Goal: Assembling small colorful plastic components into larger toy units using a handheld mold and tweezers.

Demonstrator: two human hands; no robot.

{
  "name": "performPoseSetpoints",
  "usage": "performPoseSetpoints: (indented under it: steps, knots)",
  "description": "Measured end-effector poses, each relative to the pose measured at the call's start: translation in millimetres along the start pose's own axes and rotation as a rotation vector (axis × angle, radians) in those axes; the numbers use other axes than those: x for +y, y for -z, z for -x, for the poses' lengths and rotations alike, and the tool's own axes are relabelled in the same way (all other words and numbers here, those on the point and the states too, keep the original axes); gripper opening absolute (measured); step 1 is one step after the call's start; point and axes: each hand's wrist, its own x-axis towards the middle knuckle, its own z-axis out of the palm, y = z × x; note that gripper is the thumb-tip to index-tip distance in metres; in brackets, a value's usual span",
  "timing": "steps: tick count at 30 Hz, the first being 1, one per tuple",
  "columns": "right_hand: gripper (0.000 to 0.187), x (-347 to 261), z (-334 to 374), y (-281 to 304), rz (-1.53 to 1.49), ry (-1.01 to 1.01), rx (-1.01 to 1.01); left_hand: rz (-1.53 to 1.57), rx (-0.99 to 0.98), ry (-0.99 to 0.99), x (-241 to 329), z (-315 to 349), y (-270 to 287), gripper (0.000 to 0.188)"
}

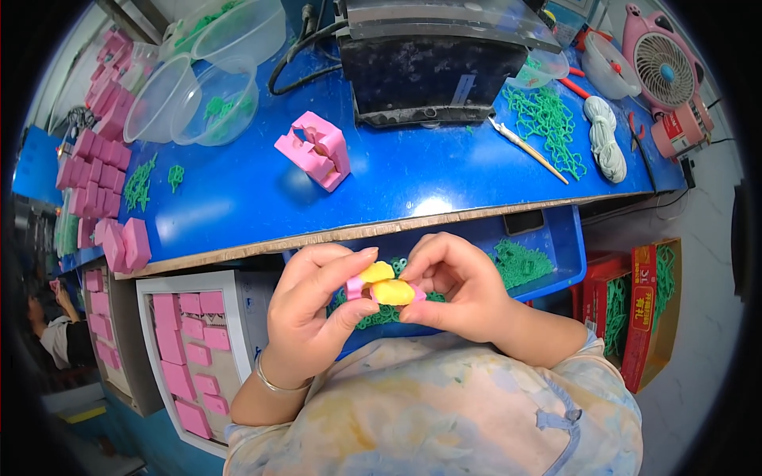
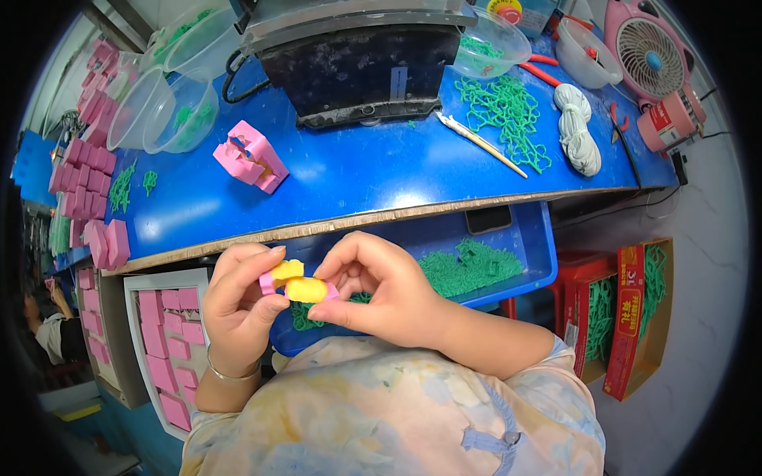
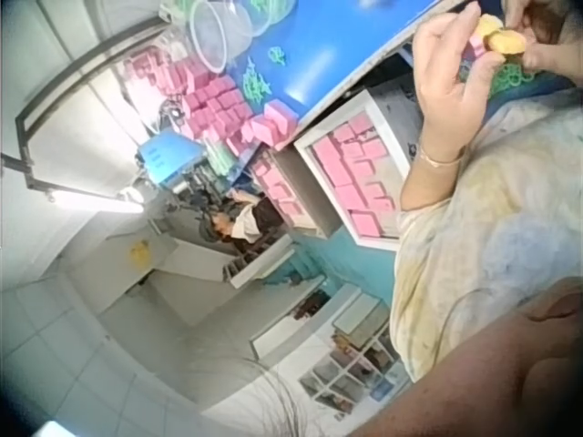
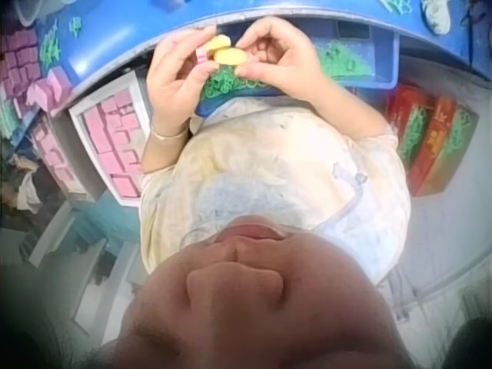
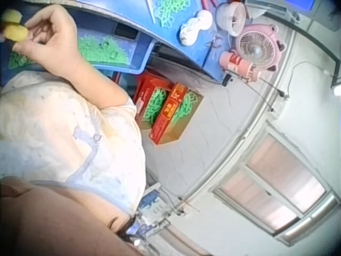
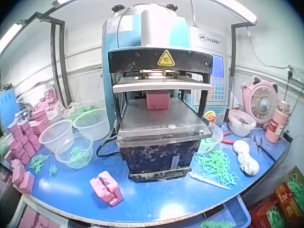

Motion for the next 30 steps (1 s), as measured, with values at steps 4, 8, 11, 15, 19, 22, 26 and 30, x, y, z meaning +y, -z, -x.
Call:
performPoseSetpoints:
  steps: [4, 8, 11, 15, 19, 22, 26, 30]
  knots:
    - [0.021, -3, -4, 7, -0.373, -0.387, -0.048, -0.089, -0.108, -0.090, 12, -9, -3, 0.042]
    - [0.019, 0, -1, 4, -0.514, -0.500, -0.033, -0.131, -0.179, -0.135, 8, -11, -1, 0.041]
    - [0.018, 2, -1, 3, -0.463, -0.484, 0.010, -0.150, -0.194, -0.156, 7, -10, -3, 0.041]
    - [0.022, 4, 3, 4, -0.396, -0.426, 0.001, 0.032, -0.058, 0.042, 2, 2, -7, 0.035]
    - [0.062, 0, -4, 13, 0.261, 0.068, -0.136, 0.669, -0.022, 0.161, -9, 5, -8, 0.040]
    - [0.064, -9, -13, 13, 0.646, 0.266, -0.367, 0.867, -0.030, 0.303, -7, 8, -12, 0.047]
    - [0.057, -6, -14, 11, 0.611, 0.313, -0.316, 1.229, -0.027, 0.477, -18, 12, -25, 0.042]
    - [0.053, -1, -11, 5, 0.687, 0.406, -0.180, 1.358, -0.099, 0.574, -25, 10, -29, 0.038]
